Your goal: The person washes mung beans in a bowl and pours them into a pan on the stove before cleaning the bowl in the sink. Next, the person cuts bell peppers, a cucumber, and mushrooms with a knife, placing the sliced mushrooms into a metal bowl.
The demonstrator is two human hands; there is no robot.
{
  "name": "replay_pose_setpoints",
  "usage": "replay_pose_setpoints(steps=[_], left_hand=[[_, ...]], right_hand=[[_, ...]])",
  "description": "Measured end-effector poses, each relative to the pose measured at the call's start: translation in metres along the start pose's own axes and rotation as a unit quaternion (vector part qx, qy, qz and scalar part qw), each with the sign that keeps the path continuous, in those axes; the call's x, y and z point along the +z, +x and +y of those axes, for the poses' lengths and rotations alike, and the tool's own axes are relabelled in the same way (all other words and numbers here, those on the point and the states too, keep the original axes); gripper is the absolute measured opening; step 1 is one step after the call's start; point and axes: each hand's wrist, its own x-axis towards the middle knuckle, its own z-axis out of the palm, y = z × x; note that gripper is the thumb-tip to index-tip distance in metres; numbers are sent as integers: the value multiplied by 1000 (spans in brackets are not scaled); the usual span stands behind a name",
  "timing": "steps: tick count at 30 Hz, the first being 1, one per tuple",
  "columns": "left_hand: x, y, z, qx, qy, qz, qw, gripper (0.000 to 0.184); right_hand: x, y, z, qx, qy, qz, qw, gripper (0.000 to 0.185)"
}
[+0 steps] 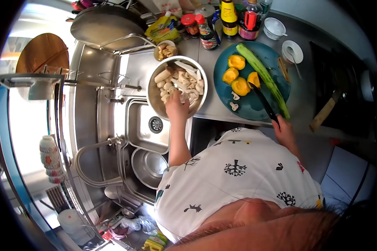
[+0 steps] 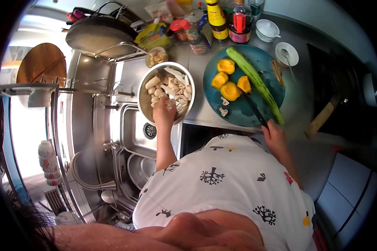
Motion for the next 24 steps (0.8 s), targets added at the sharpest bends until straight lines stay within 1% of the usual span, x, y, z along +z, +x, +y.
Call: replay_pose_setpoints(steps=[1, 2, 3, 5, 6, 7, 8, 9, 11, 13, 14, 15, 17, 18, 20, 22, 24], left_hand=[[-16, 3, 24, -10, -54, -7, 998, 29], [-18, -1, 44, 5, -153, -45, 987, 30], [-12, -7, 63, 19, -251, -80, 964, 31], [17, -23, 102, 22, -328, -245, 912, 40], [47, -34, 116, 36, -366, -262, 892, 41], [78, -46, 123, 51, -403, -279, 870, 43], [93, -51, 130, 59, -408, -285, 865, 43], [104, -56, 138, 55, -390, -294, 871, 42], [122, -64, 148, 56, -377, -309, 871, 42], [120, -64, 156, 55, -394, -241, 885, 38], [116, -68, 160, -4, -388, -246, 888, 34], [117, -69, 161, -3, -387, -250, 888, 34], [120, -72, 161, -24, -384, -252, 888, 30], [119, -72, 162, -23, -383, -255, 888, 30], [117, -74, 166, 46, -377, -201, 903, 26], [120, -76, 166, 54, -378, -197, 903, 23], [119, -76, 167, 62, -378, -192, 904, 21]], right_hand=[[-2, -2, 0, 10, 12, 1, 1000, 15], [-4, -4, 0, 20, 23, 1, 1000, 15], [-7, -5, 0, 25, 20, 2, 999, 15], [-10, -4, -1, 60, 15, -21, 998, 15], [-12, -5, 1, 65, 14, -16, 998, 15], [-14, -6, 3, 65, -1, -36, 997, 15], [-17, -7, 5, 67, -17, -54, 996, 16], [-19, -10, 8, 76, -19, -46, 996, 16], [-23, -16, 16, 43, -39, -69, 996, 17], [-22, -23, 27, 39, -44, -63, 996, 16], [-21, -26, 36, 15, -61, -62, 996, 16], [-18, -29, 44, -10, -78, -62, 995, 16], [-9, -34, 61, -19, -81, -59, 995, 17], [-6, -36, 66, -31, -89, -57, 994, 17], [-3, -38, 73, -45, -88, -51, 994, 17], [-5, -38, 70, -60, -88, -45, 993, 18], [-8, -38, 63, -39, -98, -56, 993, 18]])
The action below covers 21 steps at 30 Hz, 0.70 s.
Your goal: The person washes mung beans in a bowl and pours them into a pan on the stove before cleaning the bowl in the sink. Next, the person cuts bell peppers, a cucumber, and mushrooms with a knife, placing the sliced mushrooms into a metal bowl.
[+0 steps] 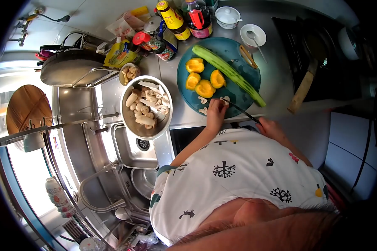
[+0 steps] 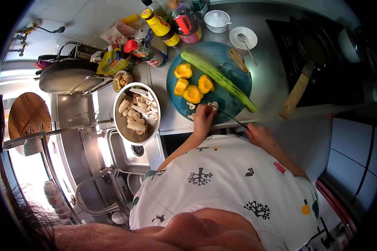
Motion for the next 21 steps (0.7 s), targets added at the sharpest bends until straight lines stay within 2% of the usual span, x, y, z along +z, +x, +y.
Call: replay_pose_setpoints(steps=[4, 8, 12, 18, 21], left_hand=[[0, 0, 2, 25, 25, -3, 999, 15], [-3, 1, 4, 70, 47, -5, 996, 14], [-3, 3, 5, 71, 53, -5, 996, 13], [-12, -2, 0, 74, 54, -37, 995, 17], [-23, -5, 5, 86, 113, -63, 988, 25]], right_hand=[[3, 1, 0, 0, -15, -8, 1000, 19], [-2, 9, -13, 51, -20, -75, 996, 18], [-9, 26, -26, 93, 3, -128, 987, 18], [1, 34, -18, 73, 3, -111, 991, 19], [-5, 25, -17, 77, 34, -72, 994, 18]])
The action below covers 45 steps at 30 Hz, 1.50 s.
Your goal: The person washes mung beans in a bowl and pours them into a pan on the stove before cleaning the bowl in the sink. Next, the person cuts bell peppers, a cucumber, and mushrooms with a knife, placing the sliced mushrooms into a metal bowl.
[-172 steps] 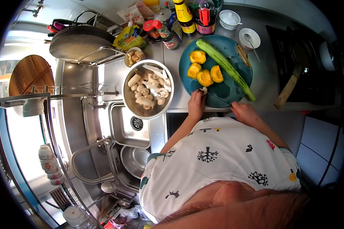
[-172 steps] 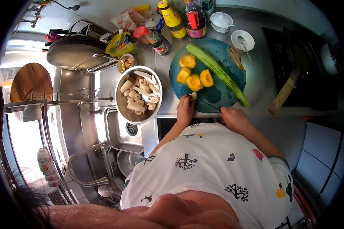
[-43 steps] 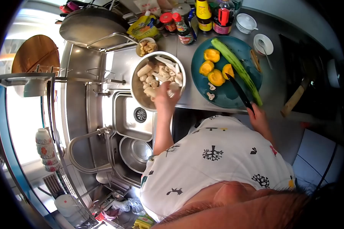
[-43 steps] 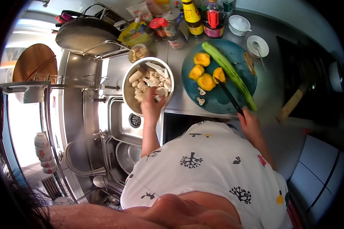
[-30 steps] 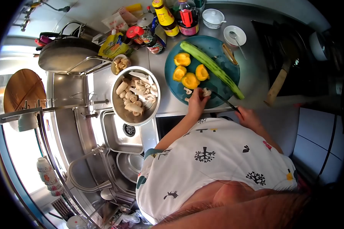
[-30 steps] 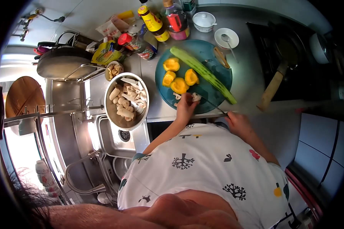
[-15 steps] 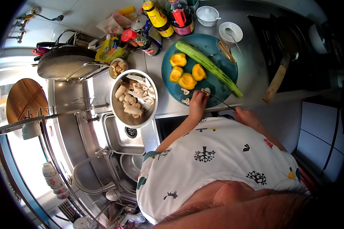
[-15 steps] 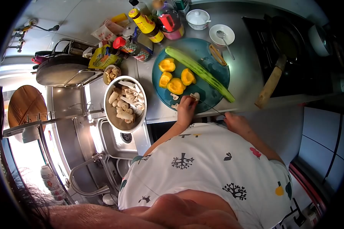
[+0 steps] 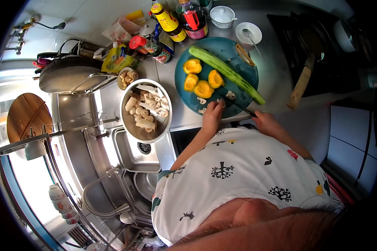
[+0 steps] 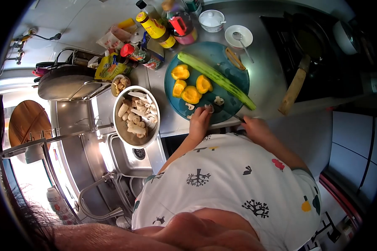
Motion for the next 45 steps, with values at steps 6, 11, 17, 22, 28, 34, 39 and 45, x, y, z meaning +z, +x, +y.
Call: replay_pose_setpoints(steps=[6, 11, 17, 22, 28, 34, 39, 45], left_hand=[[-7, -9, -10, 42, 91, -16, 995, 31], [1, -14, -22, 56, 87, -29, 994, 31], [0, -13, -20, 64, 71, 3, 995, 25], [1, -14, -24, 80, 73, 10, 994, 25], [-7, -7, -12, 90, 74, 44, 992, 25], [11, 38, 0, 134, 62, 12, 989, 24], [33, 43, -2, 138, 70, -10, 988, 16], [33, 41, 4, 126, 63, 36, 989, 12]], right_hand=[[3, -12, 5, -74, -36, 41, 996, 16], [17, -13, 9, -107, -65, 60, 990, 19], [22, -11, 10, -112, -57, 50, 991, 17], [4, 6, -20, -55, -52, -41, 996, 14], [9, -3, -2, -92, -21, -1, 996, 14], [-5, -33, 0, 34, 28, 72, 996, 16], [11, -45, 17, 30, 28, 112, 993, 16], [28, -48, 22, 13, 28, 128, 991, 15]])
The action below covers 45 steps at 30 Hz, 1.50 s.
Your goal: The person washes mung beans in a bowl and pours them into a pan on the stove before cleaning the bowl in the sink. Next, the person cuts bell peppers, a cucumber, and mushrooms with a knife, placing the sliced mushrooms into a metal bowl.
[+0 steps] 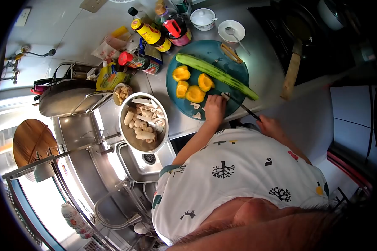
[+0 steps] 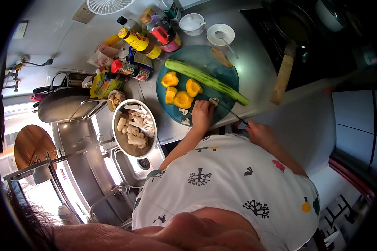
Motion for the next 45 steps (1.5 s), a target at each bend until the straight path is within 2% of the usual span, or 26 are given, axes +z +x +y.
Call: replay_pose_setpoints(steps=[7, 9, 13, 15, 16, 19, 21, 22, 24, 26, 27, 29, 31, 34, 35, 37, 39, 41, 43, 44, 45], left_hand=[[2, -1, -2, 0, -8, -9, 1000, 12], [3, -3, -4, -3, -16, -13, 1000, 12], [2, -4, -6, -2, -18, -23, 1000, 11], [1, -5, -6, -2, -24, -27, 999, 11], [1, -5, -5, -5, -20, -28, 999, 10], [-2, -7, -5, -4, -19, -28, 999, 12], [-5, -5, -3, -2, -20, -23, 1000, 15], [-8, -4, -1, -5, -20, -27, 999, 21], [-14, 1, 7, -11, -20, -30, 999, 27], [-15, 13, 16, -11, 25, -99, 995, 39], [-9, 16, 15, -14, 27, -95, 995, 39], [5, 19, 11, 18, 95, -185, 978, 42], [8, 20, 12, 9, 89, -193, 977, 36], [12, 12, 6, 81, 68, -233, 967, 29], [12, 9, 3, 70, 77, -230, 968, 29], [3, 10, 3, 88, 17, -204, 975, 26], [-18, 15, 5, 61, 8, -183, 981, 27], [-54, 18, 10, 30, -52, -22, 998, 32], [-103, 9, 2, -32, 33, 115, 992, 35], [-127, 3, -16, -24, 110, 169, 979, 36], [-148, -9, -26, -111, 142, 190, 965, 36]], right_hand=[[3, 8, -4, -22, 4, 16, 1000, 15], [-3, 13, -12, -3, -15, -47, 999, 14], [-6, 28, -24, 20, -27, -85, 996, 15], [-6, 39, -31, 47, -51, -152, 986, 16], [-7, 40, -32, 47, -51, -151, 986, 16], [-7, 39, -29, 46, -47, -129, 989, 16], [-9, 29, -22, -1, 12, -12, 1000, 16], [-13, 25, -20, -2, 11, -13, 1000, 16], [-24, 17, -20, 83, 64, 15, 994, 16], [-26, 16, -16, 66, 53, 50, 995, 15], [-28, 17, -15, 49, 43, 83, 994, 15], [-30, 19, -16, 48, 53, 66, 995, 14], [-27, 20, -17, 45, 67, 45, 996, 14], [-20, 14, -14, 46, 107, 39, 992, 14], [-19, 14, -13, 59, 100, 46, 992, 14], [-16, 17, -13, 56, 98, 43, 993, 15], [-15, 21, -11, 122, 136, 42, 982, 16], [-13, 28, -9, 92, 144, 56, 984, 17], [-17, 30, -12, 74, 148, 78, 983, 18], [-21, 33, -18, 86, 141, 68, 984, 18], [-23, 35, -23, 98, 134, 61, 984, 19]])
